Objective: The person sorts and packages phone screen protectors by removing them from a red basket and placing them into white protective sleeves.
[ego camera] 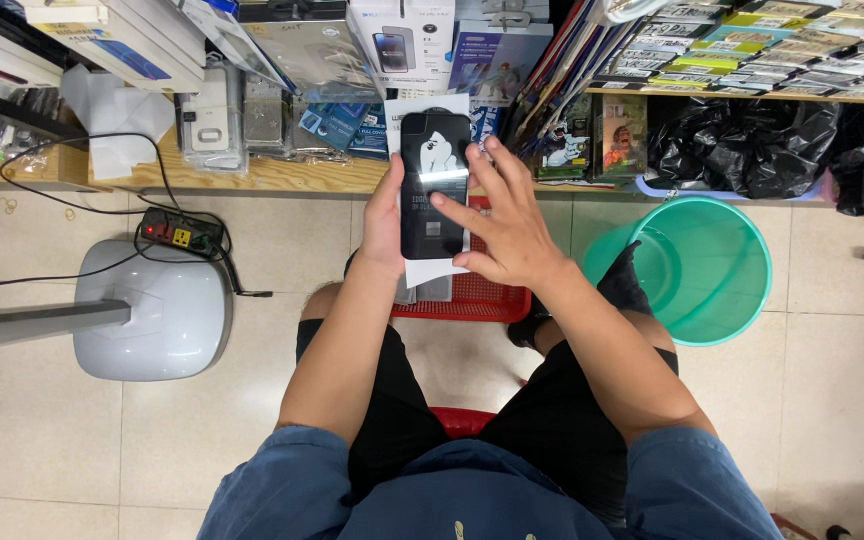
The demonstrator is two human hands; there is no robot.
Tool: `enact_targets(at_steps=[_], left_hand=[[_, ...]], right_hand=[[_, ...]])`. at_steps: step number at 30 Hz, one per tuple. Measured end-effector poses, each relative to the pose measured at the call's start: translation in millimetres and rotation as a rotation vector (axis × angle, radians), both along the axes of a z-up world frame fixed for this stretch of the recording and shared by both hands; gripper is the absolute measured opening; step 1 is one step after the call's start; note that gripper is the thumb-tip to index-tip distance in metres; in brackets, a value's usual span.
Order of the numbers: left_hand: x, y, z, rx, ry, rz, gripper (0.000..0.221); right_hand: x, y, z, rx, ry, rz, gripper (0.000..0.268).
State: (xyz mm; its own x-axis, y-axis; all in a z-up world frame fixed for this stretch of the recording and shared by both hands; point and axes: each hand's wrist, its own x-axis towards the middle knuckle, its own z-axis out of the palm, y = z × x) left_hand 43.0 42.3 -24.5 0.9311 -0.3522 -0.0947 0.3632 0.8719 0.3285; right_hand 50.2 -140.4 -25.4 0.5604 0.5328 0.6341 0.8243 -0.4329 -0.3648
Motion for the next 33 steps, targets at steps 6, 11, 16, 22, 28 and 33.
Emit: enact_targets(at_steps=[6,11,16,22,28,33], left_hand=[[6,9,23,-0.009,-0.021,0.030,0.069],[8,17,22,0.023,-0.027,0.017,0.079],[-3,-5,10,0.055,-0.026,0.059,0.067],[-19,-36,8,0.170,-0.047,-0.003,0.058],[-18,-32,-15,0.064,-0.046,-0.136,0.054],[-15,-26,5,0.060,-0.049,-0.008,0.049]], right_hand=[[-16,16,-6,0.019,-0.038,0.063,0.072],[-18,18,-7,0.037,-0.066,0.088,0.069],[6,-6,-1,0.060,-0.057,-0.053,0.077],[13,-24,18,0.050,-0.038,-0.267,0.074],[-3,-17,24,-0.054,0.011,-0.261,0.073],[-11,-8,19,-0.171,0.002,-0.213,0.077]])
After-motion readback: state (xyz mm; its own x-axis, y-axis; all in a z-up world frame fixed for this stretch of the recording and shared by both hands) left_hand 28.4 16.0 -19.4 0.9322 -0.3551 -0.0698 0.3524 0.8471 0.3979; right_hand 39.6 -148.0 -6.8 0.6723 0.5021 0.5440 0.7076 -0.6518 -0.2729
